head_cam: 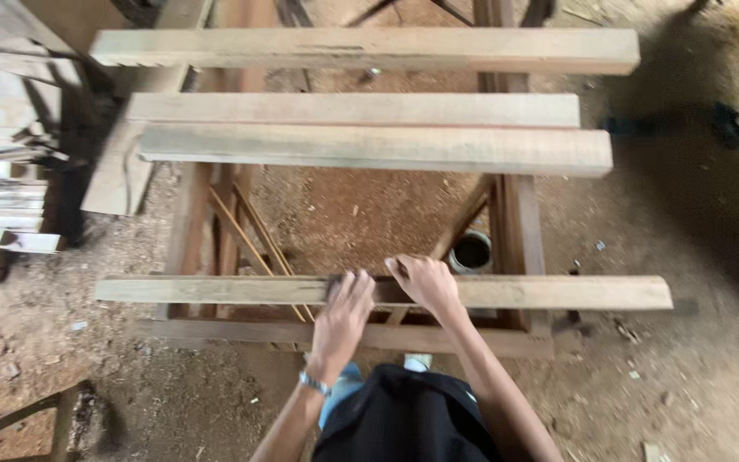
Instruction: The person sands long pieces of wood using a small piece of sandpaper by hand, moving the sandpaper back and forth along the surfaces and edges.
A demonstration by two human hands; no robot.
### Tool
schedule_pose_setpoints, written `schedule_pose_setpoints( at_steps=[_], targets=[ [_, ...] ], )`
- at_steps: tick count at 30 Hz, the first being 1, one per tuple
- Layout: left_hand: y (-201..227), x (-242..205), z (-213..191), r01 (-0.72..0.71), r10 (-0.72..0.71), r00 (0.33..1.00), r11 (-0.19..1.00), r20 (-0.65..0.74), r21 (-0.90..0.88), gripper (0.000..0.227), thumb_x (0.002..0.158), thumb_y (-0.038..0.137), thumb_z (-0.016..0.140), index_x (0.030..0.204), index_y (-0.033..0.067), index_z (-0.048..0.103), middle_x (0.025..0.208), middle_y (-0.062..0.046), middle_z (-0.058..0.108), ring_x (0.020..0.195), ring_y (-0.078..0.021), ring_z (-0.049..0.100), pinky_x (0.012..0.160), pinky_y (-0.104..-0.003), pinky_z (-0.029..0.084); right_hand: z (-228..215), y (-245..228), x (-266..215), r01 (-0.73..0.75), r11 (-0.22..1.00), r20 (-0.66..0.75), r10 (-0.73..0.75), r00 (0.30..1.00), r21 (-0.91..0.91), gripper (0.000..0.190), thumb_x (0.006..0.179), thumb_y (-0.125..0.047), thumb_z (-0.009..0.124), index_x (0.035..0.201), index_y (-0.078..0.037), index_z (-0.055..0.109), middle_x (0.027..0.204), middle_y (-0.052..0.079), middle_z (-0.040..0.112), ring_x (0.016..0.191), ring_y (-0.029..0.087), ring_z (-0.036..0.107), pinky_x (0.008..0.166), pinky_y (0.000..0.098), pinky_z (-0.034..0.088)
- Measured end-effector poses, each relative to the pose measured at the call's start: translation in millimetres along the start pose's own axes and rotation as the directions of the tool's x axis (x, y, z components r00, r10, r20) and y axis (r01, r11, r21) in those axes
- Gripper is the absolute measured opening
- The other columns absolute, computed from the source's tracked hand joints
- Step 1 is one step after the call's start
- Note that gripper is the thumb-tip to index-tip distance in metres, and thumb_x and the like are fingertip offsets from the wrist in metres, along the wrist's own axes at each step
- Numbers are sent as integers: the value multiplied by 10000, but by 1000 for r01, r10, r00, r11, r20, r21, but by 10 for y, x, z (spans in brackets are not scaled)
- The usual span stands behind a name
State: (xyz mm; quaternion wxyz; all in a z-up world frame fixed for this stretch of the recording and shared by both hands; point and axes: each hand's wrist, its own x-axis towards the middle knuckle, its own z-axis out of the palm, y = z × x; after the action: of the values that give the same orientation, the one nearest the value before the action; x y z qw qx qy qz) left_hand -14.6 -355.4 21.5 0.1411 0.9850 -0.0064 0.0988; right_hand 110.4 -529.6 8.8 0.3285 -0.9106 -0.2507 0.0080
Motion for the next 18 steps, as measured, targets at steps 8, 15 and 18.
schedule_pose_setpoints(
  at_steps=[8,15,18],
  targets=[
    [-910,-152,-234,190,-183,981,965,-56,180,404,1044,278,480,1400,124,593,1483,-83,568,1346,-274,531,1073,-411,489,67,108,91,-189,976,428,218,877,-109,455,1055,-510,445,1017,-113,664,707,139,711,580,332,728,535,448,621],
    [-251,258,-460,554,-503,780,832,371,-35,392,1063,275,376,1399,236,575,1402,36,631,1019,-160,744,702,-326,641,-9,6,-2,2,1000,20,-2,1000,2,440,980,-482,545,860,-104,737,745,159,744,671,381,716,604,504,580],
    [-16,65,-161,198,-190,979,972,68,-130,422,1028,255,499,1440,206,570,1515,-44,508,1297,-203,598,898,-331,583,-22,22,67,-90,994,188,100,977,-58,441,999,-492,533,886,-120,740,755,141,749,688,353,723,655,481,590]
  ],
)
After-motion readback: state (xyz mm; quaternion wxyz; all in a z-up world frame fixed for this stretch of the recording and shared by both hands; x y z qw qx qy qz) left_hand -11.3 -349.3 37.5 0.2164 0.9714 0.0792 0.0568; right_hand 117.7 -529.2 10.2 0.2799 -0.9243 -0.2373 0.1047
